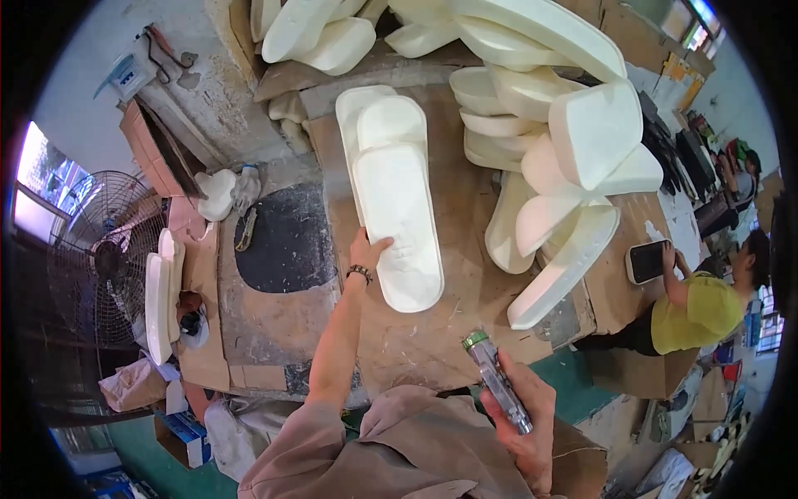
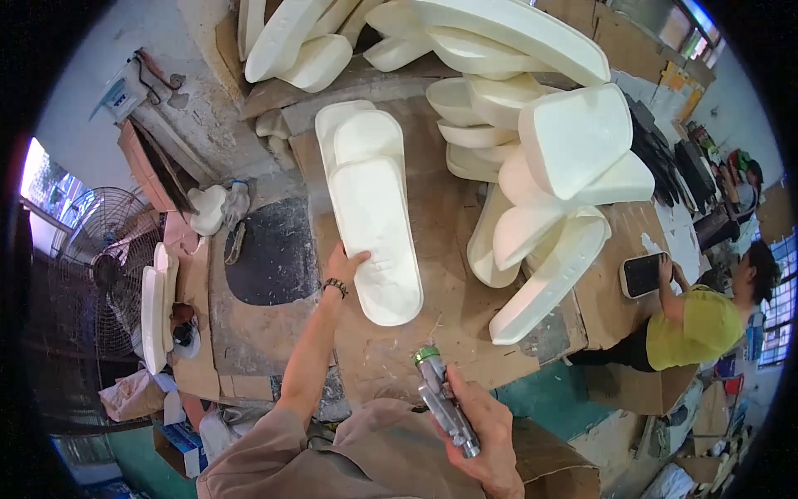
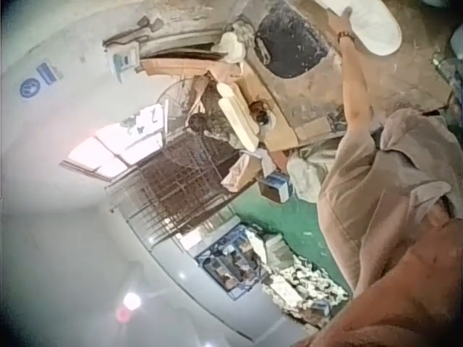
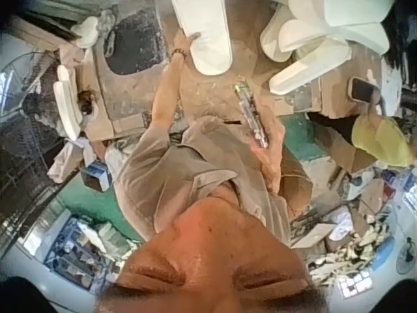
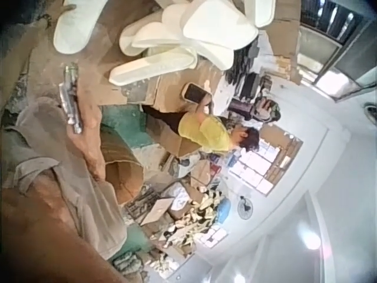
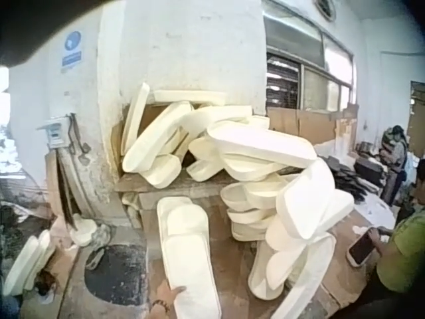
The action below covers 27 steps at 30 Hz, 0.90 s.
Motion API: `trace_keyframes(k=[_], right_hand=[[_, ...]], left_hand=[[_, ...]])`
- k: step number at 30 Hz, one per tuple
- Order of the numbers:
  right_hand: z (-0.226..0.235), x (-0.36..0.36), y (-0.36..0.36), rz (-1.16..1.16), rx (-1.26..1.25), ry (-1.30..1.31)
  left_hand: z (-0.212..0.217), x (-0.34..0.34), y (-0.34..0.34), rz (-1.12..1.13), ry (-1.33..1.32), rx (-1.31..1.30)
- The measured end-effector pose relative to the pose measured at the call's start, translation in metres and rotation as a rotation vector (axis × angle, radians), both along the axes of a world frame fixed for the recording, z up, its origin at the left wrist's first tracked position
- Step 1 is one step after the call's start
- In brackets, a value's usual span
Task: Spraying glue on white foam pads and stacking them on a workbench to bond them.
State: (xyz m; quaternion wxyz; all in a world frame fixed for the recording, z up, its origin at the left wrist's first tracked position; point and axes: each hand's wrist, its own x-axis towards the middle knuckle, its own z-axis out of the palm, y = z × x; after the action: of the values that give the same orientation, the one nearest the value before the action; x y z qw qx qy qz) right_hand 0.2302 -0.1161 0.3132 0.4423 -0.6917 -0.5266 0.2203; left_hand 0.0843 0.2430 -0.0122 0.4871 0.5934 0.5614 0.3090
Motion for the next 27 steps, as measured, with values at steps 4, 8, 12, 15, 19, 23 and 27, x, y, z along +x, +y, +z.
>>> trace_keyframes(k=[4, 8, 12, 15, 19, 23, 27], right_hand=[[0.014, -0.002, 0.002, 0.020, 0.018, -0.023], [0.016, -0.001, -0.006, 0.028, 0.008, 0.002], [0.014, 0.002, -0.017, -0.137, -0.028, 0.018], [0.019, -0.009, -0.019, -0.121, 0.056, 0.040], [0.018, -0.006, -0.022, -0.025, 0.069, 0.077], [0.013, 0.000, -0.028, -0.095, 0.035, 0.057], [0.012, 0.000, -0.039, -0.181, 0.018, 0.071]], left_hand=[[-0.007, -0.002, 0.002, 0.034, 0.026, 0.038], [-0.016, -0.004, 0.006, 0.024, 0.021, 0.072], [-0.007, 0.001, -0.001, 0.021, 0.004, 0.056], [-0.012, 0.000, 0.002, 0.033, 0.050, 0.081], [-0.011, 0.000, 0.000, 0.018, 0.029, 0.077], [-0.010, -0.003, -0.001, 0.028, 0.062, 0.093], [-0.002, 0.003, -0.005, 0.024, 0.058, 0.036]])
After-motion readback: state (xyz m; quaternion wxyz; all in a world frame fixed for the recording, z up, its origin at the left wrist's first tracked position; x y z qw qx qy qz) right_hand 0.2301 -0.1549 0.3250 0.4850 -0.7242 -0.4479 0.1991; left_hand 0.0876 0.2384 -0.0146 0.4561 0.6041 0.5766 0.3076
